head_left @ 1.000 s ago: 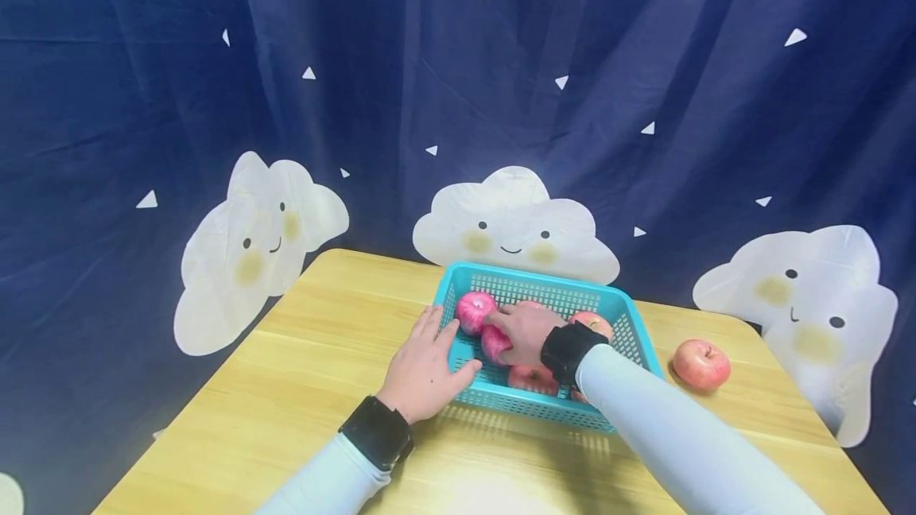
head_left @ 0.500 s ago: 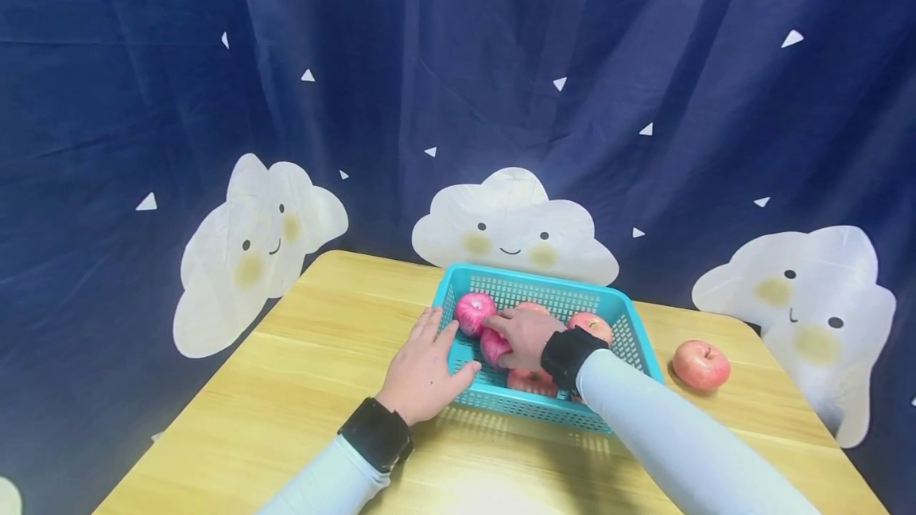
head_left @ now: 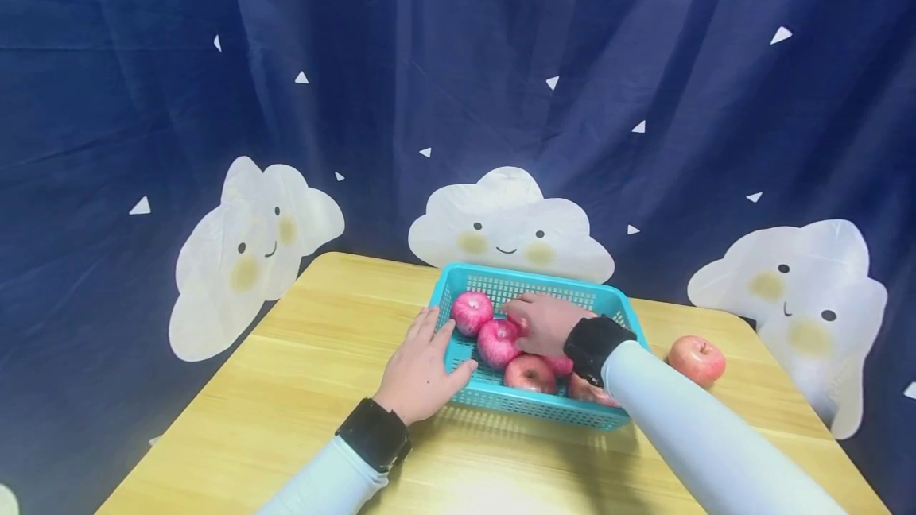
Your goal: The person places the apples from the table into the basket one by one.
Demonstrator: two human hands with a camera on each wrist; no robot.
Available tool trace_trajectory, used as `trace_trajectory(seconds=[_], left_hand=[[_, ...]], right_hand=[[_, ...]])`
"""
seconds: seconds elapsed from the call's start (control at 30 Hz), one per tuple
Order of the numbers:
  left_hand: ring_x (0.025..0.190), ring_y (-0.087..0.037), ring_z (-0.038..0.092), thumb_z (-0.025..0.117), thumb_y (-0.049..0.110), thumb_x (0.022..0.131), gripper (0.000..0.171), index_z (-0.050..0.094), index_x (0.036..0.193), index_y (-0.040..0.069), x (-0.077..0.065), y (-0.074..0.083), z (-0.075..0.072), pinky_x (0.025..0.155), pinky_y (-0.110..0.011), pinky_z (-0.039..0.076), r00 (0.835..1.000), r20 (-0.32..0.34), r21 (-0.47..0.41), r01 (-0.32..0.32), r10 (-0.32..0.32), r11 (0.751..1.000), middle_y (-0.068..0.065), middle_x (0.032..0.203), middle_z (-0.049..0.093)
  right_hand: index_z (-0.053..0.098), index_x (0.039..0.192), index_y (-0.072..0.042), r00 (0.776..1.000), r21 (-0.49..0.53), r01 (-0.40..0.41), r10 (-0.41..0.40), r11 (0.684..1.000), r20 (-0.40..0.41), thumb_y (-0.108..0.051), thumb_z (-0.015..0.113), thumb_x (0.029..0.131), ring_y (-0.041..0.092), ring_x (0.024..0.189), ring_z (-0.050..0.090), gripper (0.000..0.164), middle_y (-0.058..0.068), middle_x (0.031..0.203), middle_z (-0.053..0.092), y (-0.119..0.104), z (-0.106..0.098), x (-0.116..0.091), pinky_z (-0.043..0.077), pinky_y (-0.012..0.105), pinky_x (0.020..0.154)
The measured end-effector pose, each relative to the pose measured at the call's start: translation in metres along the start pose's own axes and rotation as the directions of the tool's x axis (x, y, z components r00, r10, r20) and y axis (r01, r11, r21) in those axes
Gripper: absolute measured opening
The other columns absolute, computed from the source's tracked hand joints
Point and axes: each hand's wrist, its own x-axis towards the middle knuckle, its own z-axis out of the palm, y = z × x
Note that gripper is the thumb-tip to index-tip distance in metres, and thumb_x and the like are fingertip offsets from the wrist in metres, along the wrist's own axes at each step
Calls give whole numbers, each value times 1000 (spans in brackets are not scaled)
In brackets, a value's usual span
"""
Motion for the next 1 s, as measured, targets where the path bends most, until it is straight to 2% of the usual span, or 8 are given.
trace_trajectory(seconds=[0.23, 0.37, 0.53, 0.63, 0.8, 1.0], left_hand=[[151, -34, 21, 57, 58, 93, 78, 49, 149, 4, 1, 0, -1, 111, -56, 37, 1000, -7, -8, 1, -1, 1000, -19, 161, 32], [151, -34, 21, 57, 59, 93, 79, 49, 150, 5, 1, -1, 1, 110, -56, 38, 1000, -6, -3, 2, -2, 1000, -19, 161, 32], [151, -34, 21, 57, 59, 93, 79, 49, 150, 5, 1, 0, 2, 111, -56, 37, 1000, -7, -5, 0, 0, 1000, -19, 161, 32], [151, -34, 21, 57, 59, 93, 79, 48, 150, 6, 1, 0, 2, 110, -56, 38, 1000, -5, -4, 0, 0, 1000, -18, 161, 33], [152, -34, 21, 57, 59, 92, 79, 48, 151, 6, 1, 1, 2, 109, -56, 39, 1000, -1, -3, 4, -4, 1000, -18, 161, 32], [151, -34, 21, 57, 59, 92, 79, 48, 150, 6, 1, 1, 2, 109, -56, 39, 1000, -5, 2, 6, -6, 1000, -18, 161, 32]], right_hand=[[63, 137, -11, 997, 21, -32, 33, 999, -62, -25, 75, 86, 32, 113, 63, 55, 10, 127, 65, 22, -12, -26, 52, 51, 95], [61, 138, -10, 994, 21, -75, 76, 997, -73, -26, 75, 87, 36, 119, 61, 56, 15, 133, 62, 37, -18, -44, 50, 53, 98], [57, 141, -7, 986, 79, -153, 158, 985, -53, -27, 71, 90, 45, 129, 52, 57, 22, 140, 55, 58, -25, -70, 45, 59, 101], [56, 142, -4, 976, 103, -203, 210, 974, -64, -28, 71, 91, 47, 128, 52, 58, 25, 139, 55, 73, -29, -85, 44, 62, 100], [53, 143, -3, 944, 140, -309, 321, 941, -72, -32, 72, 91, 50, 125, 52, 63, 28, 138, 54, 99, -35, -109, 42, 69, 97], [52, 143, -1, 921, 98, -384, 389, 918, -32, -36, 69, 93, 55, 122, 51, 64, 35, 138, 50, 126, -37, -127, 44, 71, 92]])
